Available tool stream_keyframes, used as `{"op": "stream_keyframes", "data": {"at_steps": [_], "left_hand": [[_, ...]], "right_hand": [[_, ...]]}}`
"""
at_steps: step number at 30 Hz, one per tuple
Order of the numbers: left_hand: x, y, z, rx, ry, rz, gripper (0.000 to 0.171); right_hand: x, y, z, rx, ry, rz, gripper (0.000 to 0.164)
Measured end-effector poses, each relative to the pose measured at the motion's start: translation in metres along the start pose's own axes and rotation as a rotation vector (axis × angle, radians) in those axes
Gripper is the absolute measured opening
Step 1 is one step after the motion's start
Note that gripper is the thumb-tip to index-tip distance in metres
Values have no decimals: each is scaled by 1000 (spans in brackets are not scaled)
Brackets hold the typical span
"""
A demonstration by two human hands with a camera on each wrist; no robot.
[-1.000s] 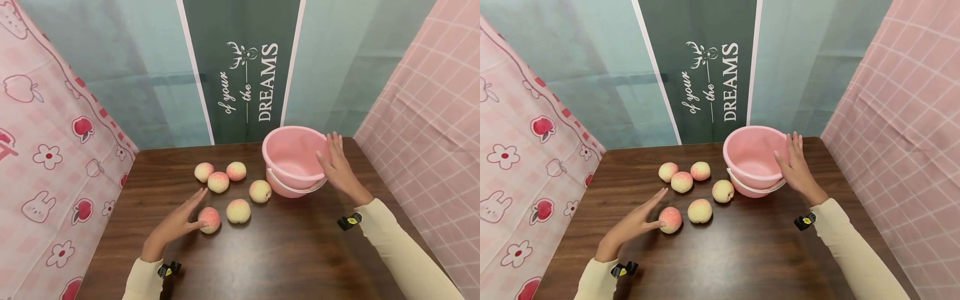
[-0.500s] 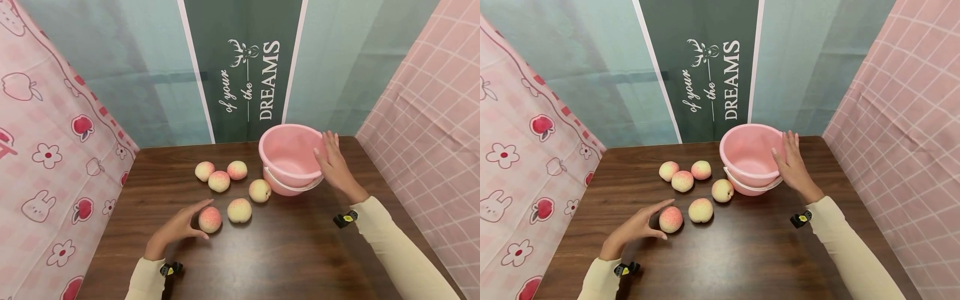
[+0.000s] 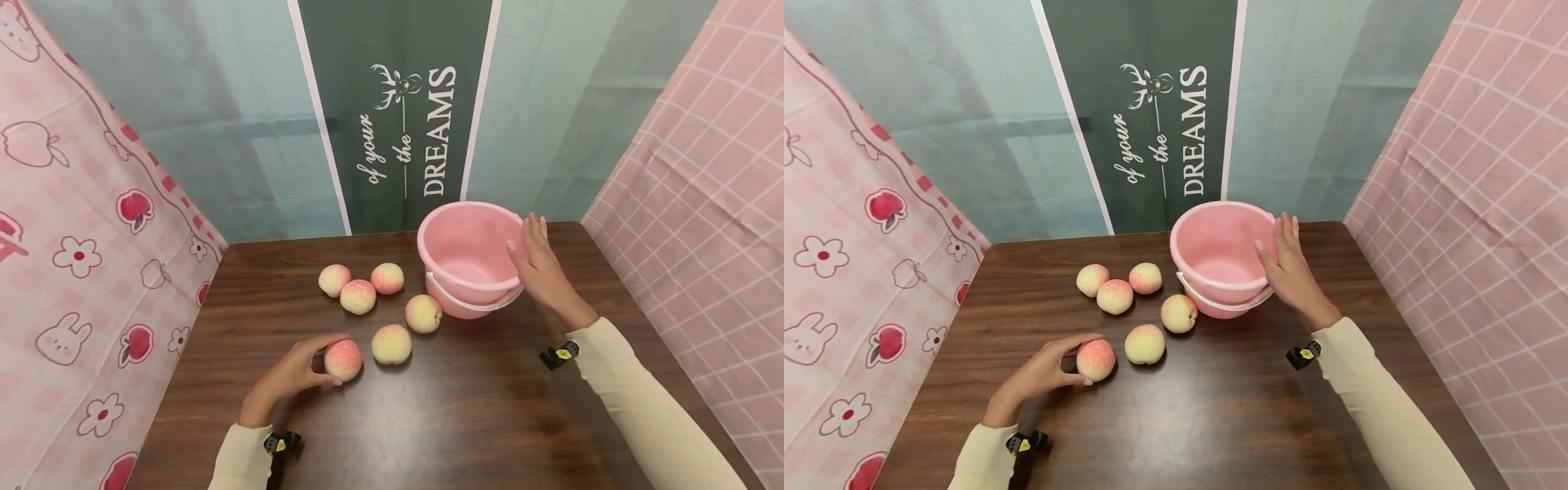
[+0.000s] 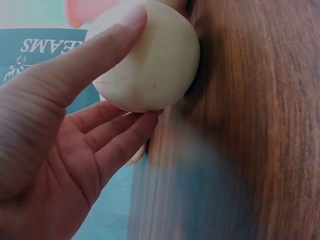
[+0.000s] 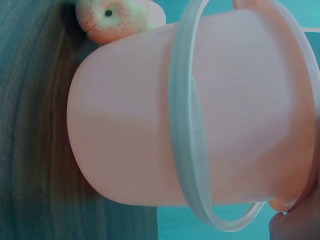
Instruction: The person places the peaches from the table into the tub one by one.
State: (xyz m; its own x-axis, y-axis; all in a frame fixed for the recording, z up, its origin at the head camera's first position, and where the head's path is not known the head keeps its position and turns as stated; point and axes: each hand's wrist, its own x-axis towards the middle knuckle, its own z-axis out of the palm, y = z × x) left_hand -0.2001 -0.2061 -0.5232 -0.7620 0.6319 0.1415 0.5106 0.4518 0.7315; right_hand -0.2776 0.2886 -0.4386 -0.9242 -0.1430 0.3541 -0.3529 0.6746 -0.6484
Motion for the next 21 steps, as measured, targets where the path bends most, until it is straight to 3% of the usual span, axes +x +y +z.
{"op": "stream_keyframes", "data": {"at_steps": [9, 21], "left_hand": [[0, -2, 2, 1, 14, -29, 76], [-1, -3, 7, 71, 33, 10, 82]], "right_hand": [[2, -4, -4, -84, -89, 36, 77], [2, -12, -13, -164, -203, 94, 83]]}}
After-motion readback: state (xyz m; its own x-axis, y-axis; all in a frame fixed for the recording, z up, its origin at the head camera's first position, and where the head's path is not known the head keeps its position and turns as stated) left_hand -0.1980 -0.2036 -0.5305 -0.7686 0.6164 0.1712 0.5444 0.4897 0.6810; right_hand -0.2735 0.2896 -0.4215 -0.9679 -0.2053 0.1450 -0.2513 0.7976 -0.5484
